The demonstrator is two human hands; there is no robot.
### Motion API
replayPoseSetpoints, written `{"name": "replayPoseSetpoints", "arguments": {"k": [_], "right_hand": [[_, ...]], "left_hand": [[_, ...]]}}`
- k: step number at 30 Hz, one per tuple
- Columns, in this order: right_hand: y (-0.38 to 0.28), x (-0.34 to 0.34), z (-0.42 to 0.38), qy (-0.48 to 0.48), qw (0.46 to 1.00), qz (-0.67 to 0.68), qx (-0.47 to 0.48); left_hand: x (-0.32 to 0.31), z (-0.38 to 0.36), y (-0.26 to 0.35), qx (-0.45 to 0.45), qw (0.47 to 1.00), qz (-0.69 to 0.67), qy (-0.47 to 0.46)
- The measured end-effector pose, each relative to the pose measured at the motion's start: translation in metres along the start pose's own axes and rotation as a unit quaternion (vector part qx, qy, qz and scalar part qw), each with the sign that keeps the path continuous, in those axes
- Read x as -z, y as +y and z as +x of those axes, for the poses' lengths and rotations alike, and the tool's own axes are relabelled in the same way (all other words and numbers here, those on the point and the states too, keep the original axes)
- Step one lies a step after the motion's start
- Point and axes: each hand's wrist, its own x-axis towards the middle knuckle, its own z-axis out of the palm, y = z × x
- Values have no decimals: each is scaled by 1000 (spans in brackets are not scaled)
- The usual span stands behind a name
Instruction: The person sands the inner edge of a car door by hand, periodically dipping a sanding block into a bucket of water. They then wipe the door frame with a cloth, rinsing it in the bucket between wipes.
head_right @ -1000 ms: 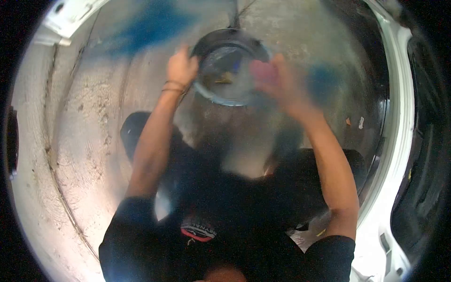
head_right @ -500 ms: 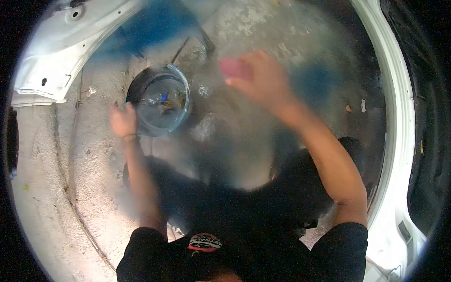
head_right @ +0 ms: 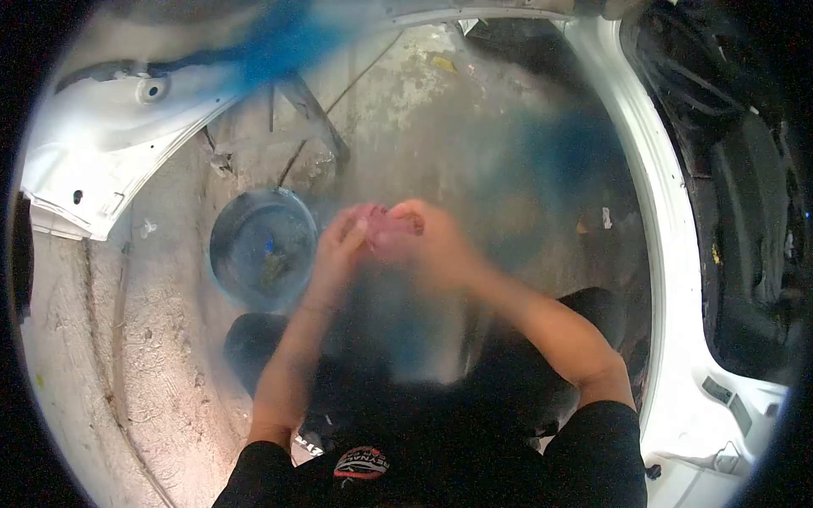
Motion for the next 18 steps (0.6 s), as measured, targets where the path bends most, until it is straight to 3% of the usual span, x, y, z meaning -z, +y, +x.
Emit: {"name": "replayPoseSetpoints", "arguments": {"k": [1,2,5,7,8,11,13,14,16,17,18], "right_hand": [[2,4,3,-25,981,161,-108],[4,8,5,-27,981,158,-105],[-4,16,5,10,996,58,-65],[-25,24,1,49,960,-264,-73],[-24,27,1,45,961,-264,-70],[-20,29,2,46,955,-290,-33],[-20,26,3,117,935,-321,93],[-24,26,3,120,935,-320,98],[-46,26,1,185,946,-220,153],[-52,27,0,192,944,-217,155],[-56,28,-1,172,967,-149,115]], "left_hand": [[-4,2,1,-4,1000,-1,0],[-7,7,0,-11,997,-69,-17],[1,18,-15,0,986,-151,-68],[2,18,-18,36,981,-168,-91],[0,16,-15,51,981,-173,-76],[16,11,-17,65,993,13,-102],[25,13,-17,150,983,38,-102],[31,15,-22,146,983,42,-102],[46,23,-40,123,976,178,-12],[50,28,-50,120,975,185,-15],[54,32,-62,7,948,317,5]]}}
